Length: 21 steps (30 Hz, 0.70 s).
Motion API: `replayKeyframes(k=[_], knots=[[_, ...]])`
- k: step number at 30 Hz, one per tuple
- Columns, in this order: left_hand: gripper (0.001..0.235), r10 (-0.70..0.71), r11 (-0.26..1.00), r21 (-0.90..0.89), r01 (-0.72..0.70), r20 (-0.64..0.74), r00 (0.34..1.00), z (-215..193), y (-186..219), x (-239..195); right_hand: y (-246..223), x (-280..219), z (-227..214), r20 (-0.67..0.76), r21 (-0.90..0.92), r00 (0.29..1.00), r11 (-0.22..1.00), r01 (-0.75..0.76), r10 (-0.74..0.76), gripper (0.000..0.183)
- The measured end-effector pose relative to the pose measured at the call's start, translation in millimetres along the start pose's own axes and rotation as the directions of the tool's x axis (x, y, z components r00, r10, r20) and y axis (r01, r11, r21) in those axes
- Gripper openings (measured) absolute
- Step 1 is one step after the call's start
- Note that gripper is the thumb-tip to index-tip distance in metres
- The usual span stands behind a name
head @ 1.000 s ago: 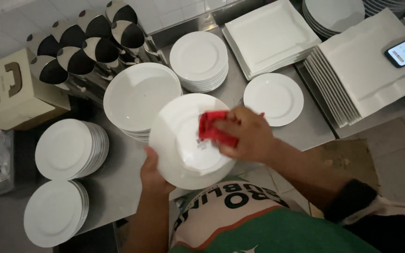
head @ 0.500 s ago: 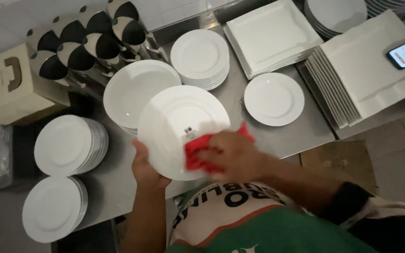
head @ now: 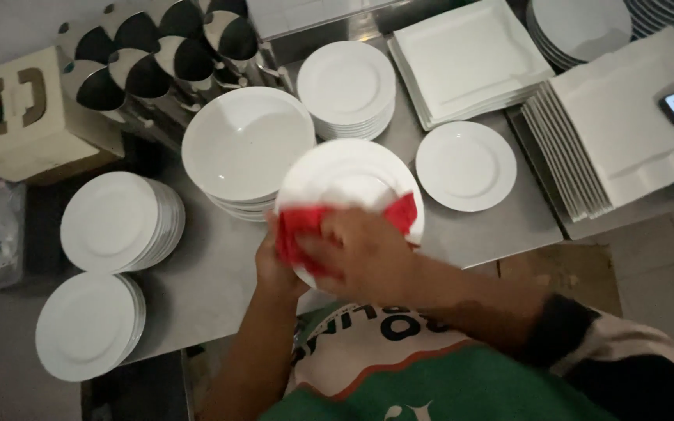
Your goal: Wiping clean ceramic plates with a cloth and stacking them on a kitchen counter.
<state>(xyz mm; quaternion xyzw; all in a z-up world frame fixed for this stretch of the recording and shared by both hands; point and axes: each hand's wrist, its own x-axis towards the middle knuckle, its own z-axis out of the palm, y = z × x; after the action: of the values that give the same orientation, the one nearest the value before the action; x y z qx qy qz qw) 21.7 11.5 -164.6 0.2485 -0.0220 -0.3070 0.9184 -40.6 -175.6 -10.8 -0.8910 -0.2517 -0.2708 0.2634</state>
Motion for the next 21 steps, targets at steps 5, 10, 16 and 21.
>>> replayKeyframes(k=[5,10,16,21], knots=[[0.077,0.136,0.99,0.032,-0.136,0.009,0.991,140.1,44.9,-22.5,46.8,-49.0,5.0,-0.012,0.177,0.98,0.964,0.2,-0.201,0.049],[0.071,0.043,0.998,0.054,-0.046,0.055,0.998,146.0,31.8,-24.8,103.5,-32.4,-8.6,-0.127,-0.29,0.987,0.948,-0.133,0.1,0.052],[0.074,0.018,0.994,0.104,-0.029,0.098,0.995,132.5,30.4,-12.4,39.0,-3.6,-7.9,-0.073,-0.252,0.997,0.968,0.004,-0.023,0.045],[0.073,0.086,0.994,0.058,-0.092,0.089,0.992,140.4,44.0,-23.2,23.6,-21.7,-7.6,0.088,-0.023,0.986,0.989,0.147,-0.145,0.046]])
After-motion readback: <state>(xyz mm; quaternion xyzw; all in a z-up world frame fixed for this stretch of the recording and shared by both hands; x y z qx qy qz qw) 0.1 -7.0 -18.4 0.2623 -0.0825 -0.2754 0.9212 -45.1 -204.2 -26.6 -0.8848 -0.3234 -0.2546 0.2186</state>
